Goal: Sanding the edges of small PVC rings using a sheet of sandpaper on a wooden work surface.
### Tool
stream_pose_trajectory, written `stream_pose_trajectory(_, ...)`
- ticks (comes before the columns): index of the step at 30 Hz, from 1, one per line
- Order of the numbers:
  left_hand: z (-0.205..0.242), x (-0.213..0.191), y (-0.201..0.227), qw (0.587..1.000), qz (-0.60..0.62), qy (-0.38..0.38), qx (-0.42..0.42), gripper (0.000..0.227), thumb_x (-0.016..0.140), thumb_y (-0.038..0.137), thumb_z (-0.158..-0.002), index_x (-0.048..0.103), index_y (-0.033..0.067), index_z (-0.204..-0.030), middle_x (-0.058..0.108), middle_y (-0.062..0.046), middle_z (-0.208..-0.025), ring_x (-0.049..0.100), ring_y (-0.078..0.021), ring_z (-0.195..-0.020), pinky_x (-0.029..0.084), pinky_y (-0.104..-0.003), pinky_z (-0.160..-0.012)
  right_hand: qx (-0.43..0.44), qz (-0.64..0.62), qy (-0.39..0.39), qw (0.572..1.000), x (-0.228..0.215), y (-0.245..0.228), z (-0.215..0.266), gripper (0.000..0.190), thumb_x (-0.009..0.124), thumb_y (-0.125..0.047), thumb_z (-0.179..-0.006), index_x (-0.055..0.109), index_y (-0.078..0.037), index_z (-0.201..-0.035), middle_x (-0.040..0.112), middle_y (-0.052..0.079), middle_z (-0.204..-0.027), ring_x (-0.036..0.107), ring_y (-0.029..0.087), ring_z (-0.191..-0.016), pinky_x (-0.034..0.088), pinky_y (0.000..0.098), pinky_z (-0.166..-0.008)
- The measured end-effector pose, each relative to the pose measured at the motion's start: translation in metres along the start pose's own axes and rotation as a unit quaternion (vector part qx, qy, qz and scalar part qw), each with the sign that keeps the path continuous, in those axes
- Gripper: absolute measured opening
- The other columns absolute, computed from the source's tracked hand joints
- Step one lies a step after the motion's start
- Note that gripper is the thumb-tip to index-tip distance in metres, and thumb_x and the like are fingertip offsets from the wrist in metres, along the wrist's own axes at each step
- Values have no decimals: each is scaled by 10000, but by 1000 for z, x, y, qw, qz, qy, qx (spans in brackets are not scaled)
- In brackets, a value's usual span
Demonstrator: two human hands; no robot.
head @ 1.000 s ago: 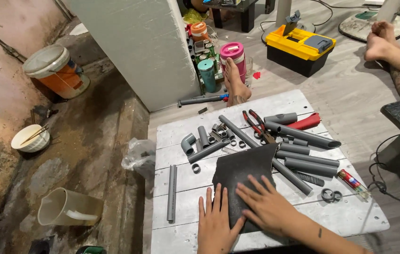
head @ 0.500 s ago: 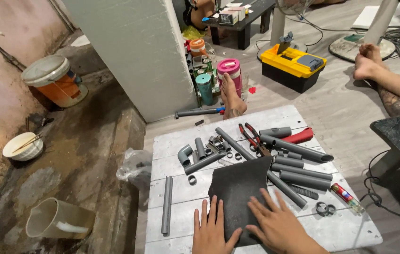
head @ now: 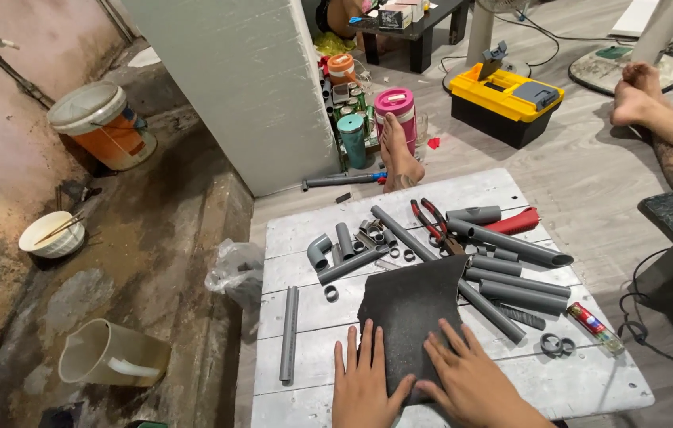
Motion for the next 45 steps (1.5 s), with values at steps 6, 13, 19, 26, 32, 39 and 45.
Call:
stream_pose_trajectory(6,1,-3,-2,999,-12,45,-20,899,641,595,-974,367,-81,-1500,196,-341,-1625,103,-486,-1524,73,-610,-1167,0,-1,43,999,-11,10,-24,710,460,-576,-1027,401,-66,-1518,341,87,-1631,98,431,-1527,74,623,-1172)
stream_pose_trajectory(13,-1,60,-31,1000,-23,10,-9,985,668,656,-949,325,-62,-1530,133,-373,-1615,57,-526,-1505,45,-678,-1130,-23,-26,-9,999,34,22,-1,841,404,-729,-1061,517,22,-1421,443,190,-1545,153,478,-1501,90,682,-1154)
stream_pose_trajectory(19,1,68,-34,955,-227,186,33,1230,654,910,-741,307,39,-1537,173,-291,-1664,86,-429,-1596,57,-609,-1221,-41,-46,-63,996,25,-5,-30,808,390,-681,-1061,379,-25,-1532,308,140,-1639,67,449,-1508,56,733,-1116)
stream_pose_trajectory(26,-4,43,-22,1000,-1,-27,-16,955,590,641,-1004,278,-90,-1535,101,-398,-1610,33,-510,-1514,0,-701,-1119,42,18,4,999,13,15,-14,816,346,-701,-1042,419,-19,-1482,362,164,-1589,47,463,-1531,17,701,-1169)
stream_pose_trajectory(32,-2,-9,0,999,-15,24,-35,925,635,568,-940,320,-69,-1532,196,-316,-1635,137,-415,-1533,59,-566,-1181,-24,-21,45,999,7,-22,-7,809,513,-650,-996,443,-2,-1474,409,171,-1577,206,454,-1494,118,660,-1152)
stream_pose_trajectory(39,-3,-51,12,996,53,36,-55,916,595,525,-935,332,-152,-1494,293,-333,-1604,248,-407,-1520,99,-526,-1230,29,121,99,987,-57,-30,24,747,419,-621,-951,517,-37,-1407,524,88,-1511,321,410,-1525,236,588,-1226)
stream_pose_trajectory(45,-5,-51,8,989,84,-80,-91,884,493,552,-995,268,-87,-1563,212,-304,-1657,189,-397,-1552,35,-572,-1239,4,77,21,997,-34,-43,-14,779,452,-661,-930,466,-146,-1514,475,33,-1571,303,371,-1526,179,637,-1214)
Point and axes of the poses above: each hand's wrist, its own z-axis away from the middle knuckle, its own x-axis out of the palm, y = z × x, the point moved 6 cm from there along -z, towards the middle knuckle
